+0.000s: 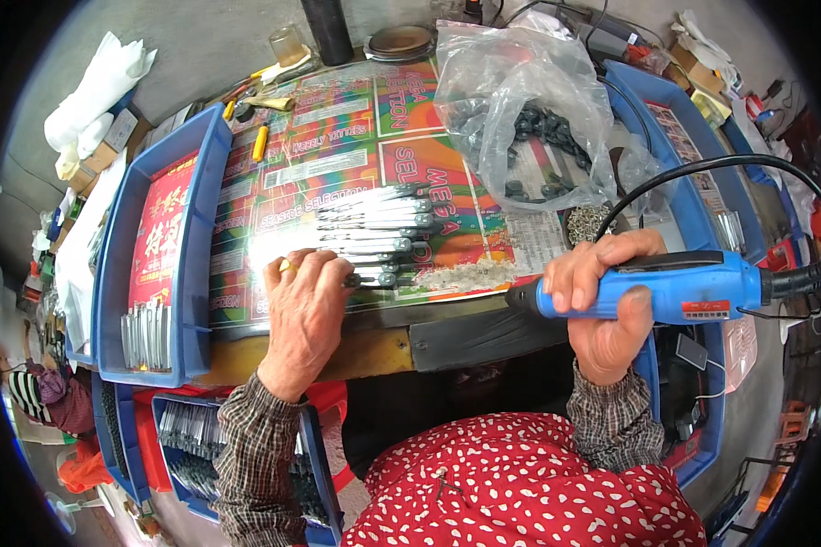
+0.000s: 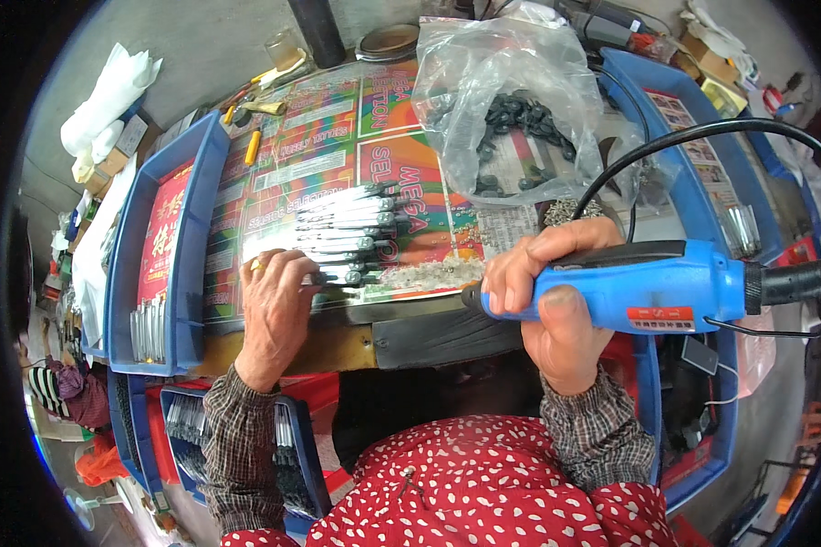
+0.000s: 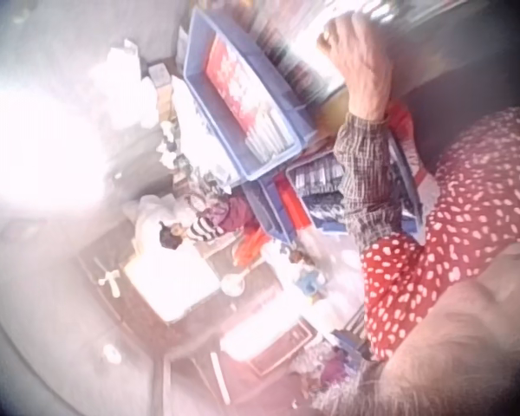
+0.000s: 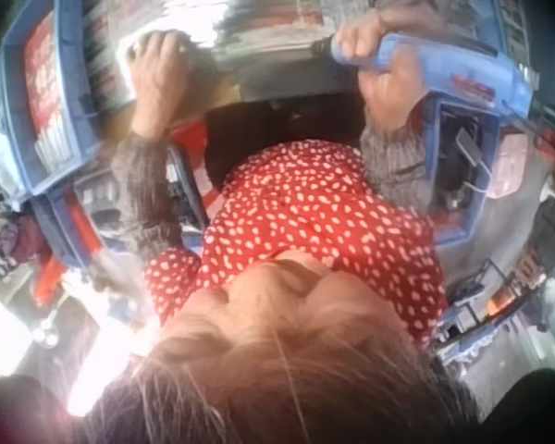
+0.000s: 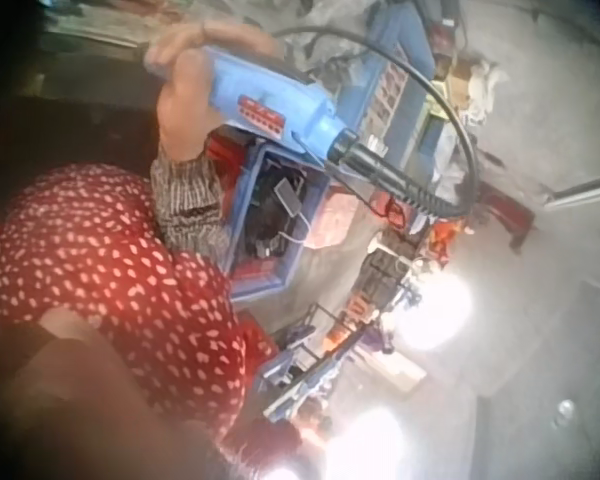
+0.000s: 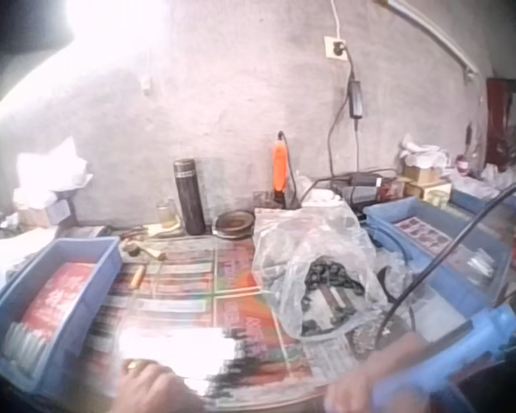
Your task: The person assembles small metal brackets and plastic components by hand using a handheld electric screwdriver to fasten them together with screws at a workbench.
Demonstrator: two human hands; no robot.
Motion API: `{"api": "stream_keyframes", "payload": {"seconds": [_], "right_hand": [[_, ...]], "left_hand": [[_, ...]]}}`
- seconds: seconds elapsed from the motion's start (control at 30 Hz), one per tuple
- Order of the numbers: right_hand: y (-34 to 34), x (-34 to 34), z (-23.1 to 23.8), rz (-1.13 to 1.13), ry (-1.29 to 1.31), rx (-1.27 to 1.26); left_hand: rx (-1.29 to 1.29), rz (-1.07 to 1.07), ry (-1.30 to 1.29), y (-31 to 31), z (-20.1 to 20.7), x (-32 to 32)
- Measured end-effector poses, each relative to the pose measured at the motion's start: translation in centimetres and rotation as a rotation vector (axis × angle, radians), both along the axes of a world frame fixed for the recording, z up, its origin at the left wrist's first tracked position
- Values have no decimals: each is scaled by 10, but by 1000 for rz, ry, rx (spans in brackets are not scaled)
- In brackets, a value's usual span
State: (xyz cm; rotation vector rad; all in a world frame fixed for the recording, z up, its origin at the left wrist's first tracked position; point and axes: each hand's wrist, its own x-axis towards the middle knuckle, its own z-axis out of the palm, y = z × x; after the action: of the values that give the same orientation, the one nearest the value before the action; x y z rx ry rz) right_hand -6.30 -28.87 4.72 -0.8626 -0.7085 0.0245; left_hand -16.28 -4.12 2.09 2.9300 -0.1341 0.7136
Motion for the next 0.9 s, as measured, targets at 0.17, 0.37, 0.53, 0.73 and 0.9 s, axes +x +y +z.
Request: {"api": "stream_keyframes", "payload": {"seconds": [0.17,0.37,0.53,0.73,0.9], "right_hand": [[8,10,-8,-81,-45,1],[11,16,-13,-52,-27,29],[13,18,-12,-59,7,31],[9,20,-12,-45,4,43],[8,18,-8,-69,-3,30]], "left_hand": [[-187,-5,-108,5,-3,-6],[-395,10,-231,-11,4,-6],[-762,80,-135,-24,2,-10],[-770,67,-3,-38,-1,-11],[-640,-61,-26,-57,1,-3]]}}
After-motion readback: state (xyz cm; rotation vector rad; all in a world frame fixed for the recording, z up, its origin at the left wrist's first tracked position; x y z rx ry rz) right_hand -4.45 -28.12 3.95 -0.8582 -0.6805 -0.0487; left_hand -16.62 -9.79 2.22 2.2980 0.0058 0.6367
